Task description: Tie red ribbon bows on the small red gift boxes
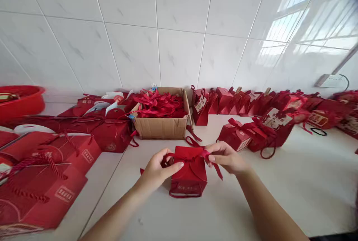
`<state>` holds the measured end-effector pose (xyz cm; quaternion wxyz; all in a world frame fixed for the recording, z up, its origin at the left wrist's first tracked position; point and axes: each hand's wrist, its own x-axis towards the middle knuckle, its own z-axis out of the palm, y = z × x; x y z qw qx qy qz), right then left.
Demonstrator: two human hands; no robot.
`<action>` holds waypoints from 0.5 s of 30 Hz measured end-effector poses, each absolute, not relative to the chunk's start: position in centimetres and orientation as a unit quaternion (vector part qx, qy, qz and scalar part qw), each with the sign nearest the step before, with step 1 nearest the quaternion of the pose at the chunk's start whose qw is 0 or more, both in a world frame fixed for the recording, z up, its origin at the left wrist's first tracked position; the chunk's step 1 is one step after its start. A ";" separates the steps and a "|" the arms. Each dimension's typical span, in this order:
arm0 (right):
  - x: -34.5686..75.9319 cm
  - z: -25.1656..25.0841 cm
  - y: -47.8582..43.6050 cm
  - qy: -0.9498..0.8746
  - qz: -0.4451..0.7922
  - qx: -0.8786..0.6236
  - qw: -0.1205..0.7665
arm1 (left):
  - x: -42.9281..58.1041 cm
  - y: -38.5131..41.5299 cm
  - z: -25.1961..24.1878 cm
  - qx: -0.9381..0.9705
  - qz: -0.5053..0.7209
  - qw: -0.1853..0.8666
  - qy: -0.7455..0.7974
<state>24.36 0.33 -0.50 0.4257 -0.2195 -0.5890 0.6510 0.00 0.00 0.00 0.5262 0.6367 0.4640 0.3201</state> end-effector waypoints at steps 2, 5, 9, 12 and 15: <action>24.3 -0.5 0.3 -0.582 0.648 -0.220 0.439 | 0.1 -0.3 0.0 0.639 0.334 0.500 0.480; 24.2 -0.5 0.3 -0.573 0.645 -0.213 0.458 | 0.1 -0.6 0.2 0.667 0.367 0.421 0.494; 24.1 -0.6 0.2 -0.568 0.653 -0.189 0.465 | -0.2 -0.6 1.0 0.750 0.364 0.320 0.449; 24.1 -0.6 0.1 -0.565 0.661 -0.170 0.464 | 0.1 -0.5 2.1 0.808 0.320 0.282 0.406; 24.1 -0.4 -0.2 -0.562 0.668 -0.163 0.460 | 1.2 -0.7 3.1 0.835 0.307 0.237 0.391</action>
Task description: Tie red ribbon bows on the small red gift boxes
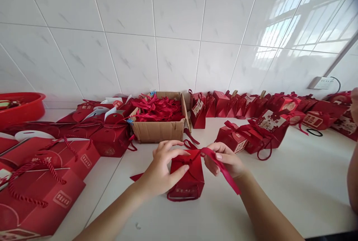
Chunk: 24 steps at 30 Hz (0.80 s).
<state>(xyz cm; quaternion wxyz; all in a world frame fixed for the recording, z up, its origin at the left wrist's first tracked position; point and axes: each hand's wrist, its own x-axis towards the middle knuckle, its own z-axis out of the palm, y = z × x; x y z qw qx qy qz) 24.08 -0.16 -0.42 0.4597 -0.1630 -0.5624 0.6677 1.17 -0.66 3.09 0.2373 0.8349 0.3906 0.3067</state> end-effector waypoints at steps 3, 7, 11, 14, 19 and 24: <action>24.1 0.0 -0.4 -0.559 0.677 -0.153 0.453 | 2.6 -0.8 3.8 0.843 0.315 0.205 0.386; 24.1 0.7 -0.6 -0.537 0.668 -0.154 0.492 | 3.7 -1.0 3.8 0.847 0.320 0.195 0.377; 23.6 1.1 0.1 -0.458 0.655 -0.216 0.561 | 3.3 -0.7 3.2 0.839 0.334 0.225 0.366; 23.2 1.0 0.5 -0.424 0.598 -0.310 0.605 | 2.9 -0.4 2.9 0.834 0.343 0.229 0.366; 22.3 0.5 0.1 -0.645 0.297 -0.370 0.599 | 2.7 0.0 2.7 0.829 0.371 0.224 0.353; 21.0 0.2 -0.2 -0.759 0.143 -0.311 0.554 | 2.7 0.1 2.9 0.840 0.379 0.201 0.333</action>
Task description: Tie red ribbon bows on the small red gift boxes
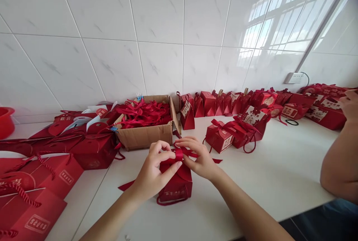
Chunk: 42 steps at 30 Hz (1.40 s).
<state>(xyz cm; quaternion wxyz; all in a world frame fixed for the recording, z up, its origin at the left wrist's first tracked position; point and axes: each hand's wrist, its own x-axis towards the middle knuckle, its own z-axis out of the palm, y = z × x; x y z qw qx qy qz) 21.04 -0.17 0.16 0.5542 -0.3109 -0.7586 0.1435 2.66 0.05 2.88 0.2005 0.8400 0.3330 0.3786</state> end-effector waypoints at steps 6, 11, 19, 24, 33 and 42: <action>20.5 -0.2 0.0 -0.727 0.008 -0.335 0.600 | 2.2 0.0 3.1 0.844 0.354 0.255 0.312; 21.4 0.1 -0.2 -0.685 -0.170 -0.395 0.588 | 1.7 0.4 2.7 0.820 0.347 0.335 0.309; 23.0 0.3 0.1 -0.706 -0.165 -0.409 0.554 | 1.6 0.5 2.4 0.780 0.370 0.405 0.301; 23.1 0.4 -0.3 -0.750 -0.103 -0.388 0.526 | 1.6 0.6 2.4 0.754 0.374 0.437 0.316; 20.6 0.5 -1.5 -0.804 0.012 -0.344 0.485 | 1.4 0.7 1.9 0.770 0.401 0.392 0.304; 19.9 -0.7 -1.1 -0.727 -0.032 -0.437 0.528 | 1.5 0.6 1.1 0.741 0.426 0.420 0.304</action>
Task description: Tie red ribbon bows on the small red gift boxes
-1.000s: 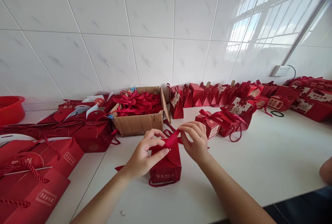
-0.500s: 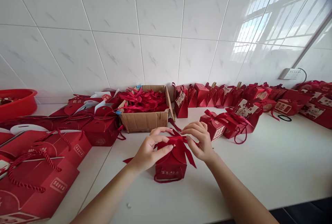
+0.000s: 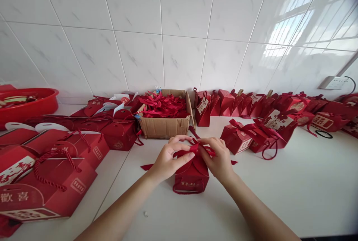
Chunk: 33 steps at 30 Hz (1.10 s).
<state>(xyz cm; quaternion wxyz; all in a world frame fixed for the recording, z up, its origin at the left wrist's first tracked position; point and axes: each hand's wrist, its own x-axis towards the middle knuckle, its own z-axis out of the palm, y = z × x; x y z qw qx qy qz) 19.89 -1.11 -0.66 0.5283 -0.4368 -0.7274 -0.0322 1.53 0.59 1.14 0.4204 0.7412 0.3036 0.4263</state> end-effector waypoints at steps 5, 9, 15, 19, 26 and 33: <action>20.4 -0.5 -0.9 -0.734 -0.056 -0.426 0.526 | 1.7 0.6 1.1 0.730 0.432 0.441 0.295; 20.2 -0.3 -1.3 -0.763 0.007 -0.399 0.509 | 2.0 0.7 1.0 0.737 0.450 0.417 0.285; 19.7 0.2 -2.0 -0.789 0.103 -0.383 0.469 | 2.4 0.9 0.5 0.733 0.495 0.358 0.299; 19.6 0.0 -2.0 -0.780 0.122 -0.397 0.469 | 2.5 0.8 0.7 0.730 0.503 0.334 0.321; 19.4 0.1 -1.9 -0.769 0.118 -0.387 0.495 | 1.2 0.8 1.8 0.765 0.433 0.312 0.359; 20.0 0.2 -1.7 -0.796 0.161 -0.320 0.488 | 0.1 1.8 1.2 0.726 0.316 0.389 0.471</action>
